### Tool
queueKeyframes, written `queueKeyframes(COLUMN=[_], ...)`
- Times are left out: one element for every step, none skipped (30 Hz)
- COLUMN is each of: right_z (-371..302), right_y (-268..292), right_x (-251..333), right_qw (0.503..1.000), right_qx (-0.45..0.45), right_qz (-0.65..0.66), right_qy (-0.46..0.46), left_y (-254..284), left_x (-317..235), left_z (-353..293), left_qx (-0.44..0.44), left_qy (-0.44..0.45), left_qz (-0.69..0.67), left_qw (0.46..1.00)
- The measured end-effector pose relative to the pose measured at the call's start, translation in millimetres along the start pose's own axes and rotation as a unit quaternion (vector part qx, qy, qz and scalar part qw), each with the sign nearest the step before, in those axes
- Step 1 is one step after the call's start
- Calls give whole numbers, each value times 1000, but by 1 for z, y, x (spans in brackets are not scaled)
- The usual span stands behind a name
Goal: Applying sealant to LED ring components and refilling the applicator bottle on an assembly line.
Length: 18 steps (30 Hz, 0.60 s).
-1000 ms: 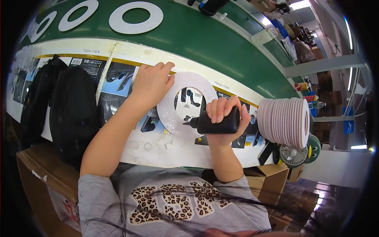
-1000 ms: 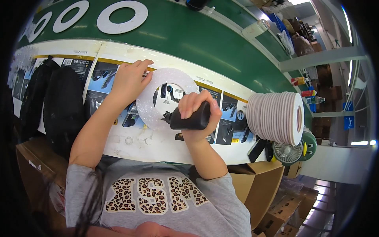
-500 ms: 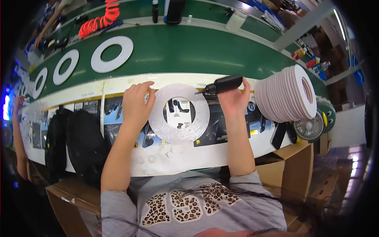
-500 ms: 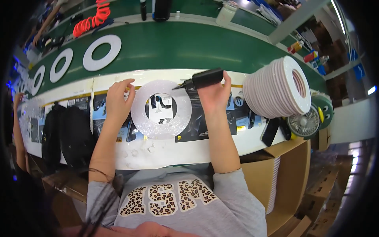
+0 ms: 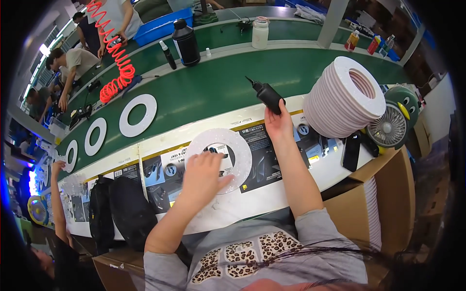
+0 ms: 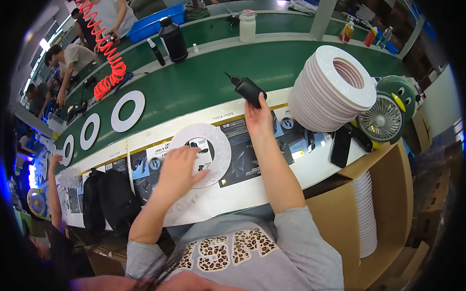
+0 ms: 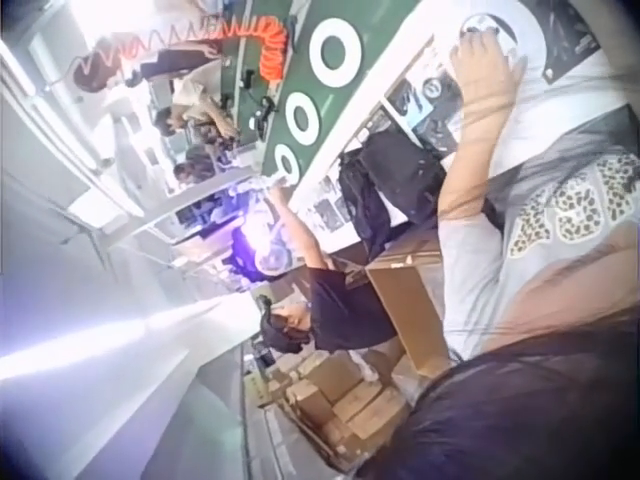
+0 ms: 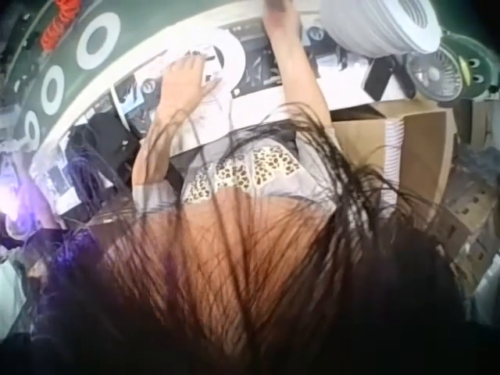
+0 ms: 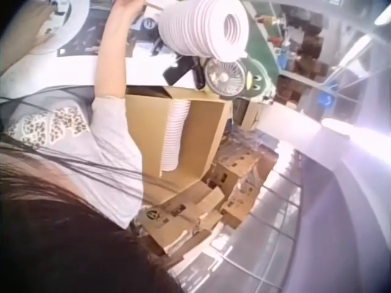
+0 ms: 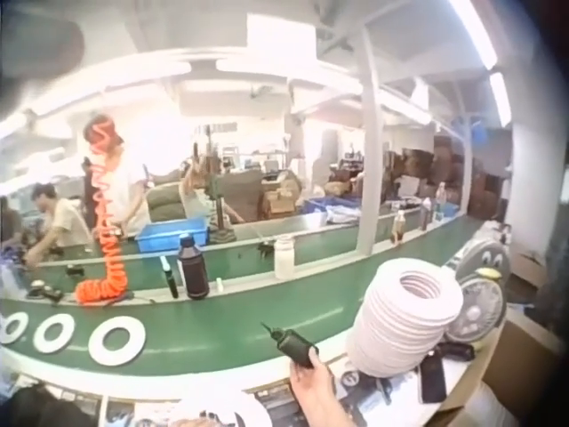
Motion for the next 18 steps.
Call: queueKeyframes(right_z=[-1,2,4,8,12,13,16,18,19,19,18,16,13,11,11,11,12,12], right_y=[-5,-5,-7,-8,-8,-9,-10,-10,-12,-13,-13,-14,-13,-13,-14,-13,-15,-16], right_x=[-3,-5,-10,-14,-17,-23,-30,-32,-30,-26,-27,-28,-29,-30,-31,-30,-29,-26], right_qw=[1000,1000,999,997,996,993,988,986,984,981,980,979,980,982,984,983,981,979], right_qx=[9,11,35,59,64,79,96,104,134,161,166,172,168,163,151,156,170,185], right_qz=[11,14,21,29,31,43,57,60,25,-10,-14,-8,-12,-15,-18,-11,-8,-5], right_qy=[-7,-8,-27,-44,-48,-77,-108,-116,-112,-104,-106,-111,-104,-97,-94,-95,-93,-90], left_y=[0,-6,-12,-17,-28,-39,-41,-46,-52,-55,-52,-50,-50,-49,-48,-46,-44,-42], left_x=[-11,-24,-36,-46,-51,-55,-58,-59,-60,-62,-61,-58,-55,-53,-47,-42,-36,-30], left_z=[0,0,-1,-1,-1,-2,-2,-2,-1,1,2,2,3,5,7,12,18,26], left_qx=[-1,6,13,11,49,87,48,42,48,56,52,50,58,66,86,84,72,59], left_qy=[0,-10,-19,-19,-8,4,18,24,12,-3,-10,-8,-18,-30,-23,-25,-21,-18], left_qz=[5,26,48,50,83,116,131,140,139,136,123,132,137,143,124,132,111,90], left_qw=[1000,1000,999,998,995,989,990,989,989,989,991,990,989,987,988,987,991,994])
Point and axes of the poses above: each hand's wrist, its own z-axis towards the middle knuckle, its own y-axis out of the back of the hand, x = y × z, the point moved 7 cm from there along z, towards the middle knuckle, and after that the axes turned 15 degrees about z, right-handed, at the moved point
